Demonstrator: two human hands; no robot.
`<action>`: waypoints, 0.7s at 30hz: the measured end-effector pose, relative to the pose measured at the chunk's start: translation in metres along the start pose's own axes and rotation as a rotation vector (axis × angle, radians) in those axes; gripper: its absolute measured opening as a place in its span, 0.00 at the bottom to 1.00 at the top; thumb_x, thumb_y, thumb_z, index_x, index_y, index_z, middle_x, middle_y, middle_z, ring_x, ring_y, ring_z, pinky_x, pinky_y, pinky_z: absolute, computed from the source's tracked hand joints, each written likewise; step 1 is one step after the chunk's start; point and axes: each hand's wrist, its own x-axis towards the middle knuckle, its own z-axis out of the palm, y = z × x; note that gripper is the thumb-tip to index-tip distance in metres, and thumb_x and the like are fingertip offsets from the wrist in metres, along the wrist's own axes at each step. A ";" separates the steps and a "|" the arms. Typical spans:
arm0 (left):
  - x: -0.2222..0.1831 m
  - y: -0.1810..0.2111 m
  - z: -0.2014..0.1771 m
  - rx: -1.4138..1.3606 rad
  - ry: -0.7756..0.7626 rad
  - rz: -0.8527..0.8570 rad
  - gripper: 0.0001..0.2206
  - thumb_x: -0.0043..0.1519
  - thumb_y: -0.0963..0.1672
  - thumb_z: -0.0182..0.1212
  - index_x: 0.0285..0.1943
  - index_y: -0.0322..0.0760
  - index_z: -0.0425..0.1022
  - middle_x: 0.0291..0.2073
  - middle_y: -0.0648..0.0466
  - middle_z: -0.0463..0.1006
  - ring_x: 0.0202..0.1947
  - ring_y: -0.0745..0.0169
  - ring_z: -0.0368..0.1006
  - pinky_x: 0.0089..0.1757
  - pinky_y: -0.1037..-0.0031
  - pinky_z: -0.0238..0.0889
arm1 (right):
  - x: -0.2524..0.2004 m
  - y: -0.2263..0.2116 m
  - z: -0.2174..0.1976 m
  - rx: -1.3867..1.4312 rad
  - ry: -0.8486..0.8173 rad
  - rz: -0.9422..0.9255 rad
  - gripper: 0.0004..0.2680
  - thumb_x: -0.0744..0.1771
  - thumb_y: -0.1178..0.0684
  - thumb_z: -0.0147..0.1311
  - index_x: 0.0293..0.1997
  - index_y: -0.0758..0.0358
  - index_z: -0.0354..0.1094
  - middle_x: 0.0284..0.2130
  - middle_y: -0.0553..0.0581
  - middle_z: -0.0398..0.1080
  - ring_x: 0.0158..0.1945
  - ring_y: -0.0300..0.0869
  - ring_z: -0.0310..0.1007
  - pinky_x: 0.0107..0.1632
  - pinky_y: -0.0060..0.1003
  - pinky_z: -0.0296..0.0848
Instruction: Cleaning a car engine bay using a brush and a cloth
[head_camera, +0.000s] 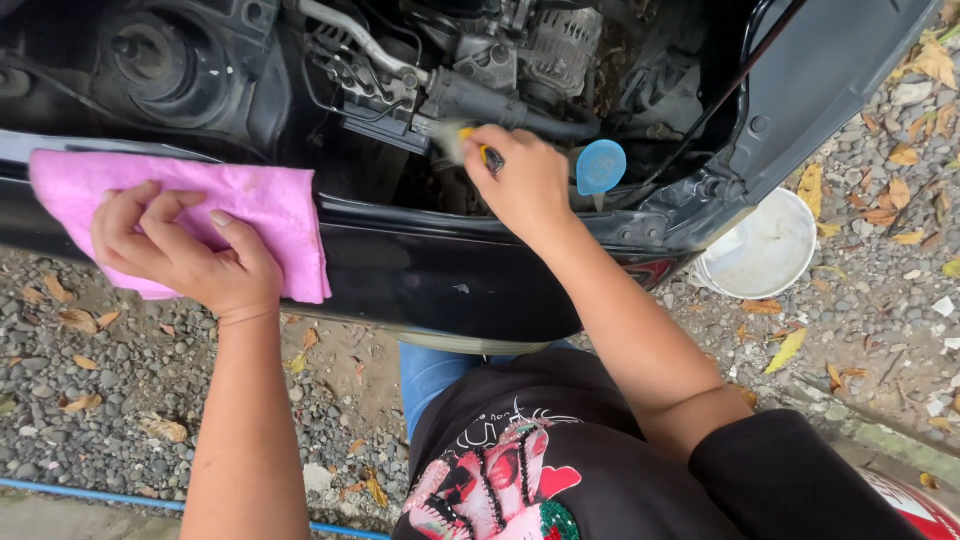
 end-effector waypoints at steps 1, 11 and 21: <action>0.000 0.000 0.000 0.000 0.000 -0.001 0.13 0.68 0.44 0.49 0.39 0.24 0.70 0.47 0.39 0.67 0.52 0.38 0.60 0.55 0.49 0.53 | -0.001 0.001 -0.001 -0.118 0.186 -0.120 0.05 0.68 0.44 0.51 0.41 0.43 0.75 0.31 0.45 0.78 0.35 0.45 0.77 0.30 0.46 0.68; -0.001 0.000 -0.001 0.002 0.002 -0.010 0.12 0.67 0.43 0.49 0.39 0.24 0.71 0.48 0.39 0.68 0.53 0.37 0.60 0.56 0.47 0.55 | 0.071 0.005 -0.047 0.630 0.311 -0.319 0.07 0.72 0.48 0.51 0.49 0.57 0.69 0.31 0.56 0.75 0.38 0.39 0.79 0.45 0.36 0.80; 0.001 0.002 0.001 0.012 0.005 -0.023 0.10 0.63 0.41 0.49 0.40 0.23 0.71 0.47 0.39 0.68 0.52 0.36 0.61 0.56 0.47 0.56 | 0.166 0.022 0.006 0.722 -0.192 0.126 0.12 0.70 0.48 0.54 0.53 0.66 0.68 0.27 0.57 0.78 0.25 0.32 0.77 0.24 0.21 0.76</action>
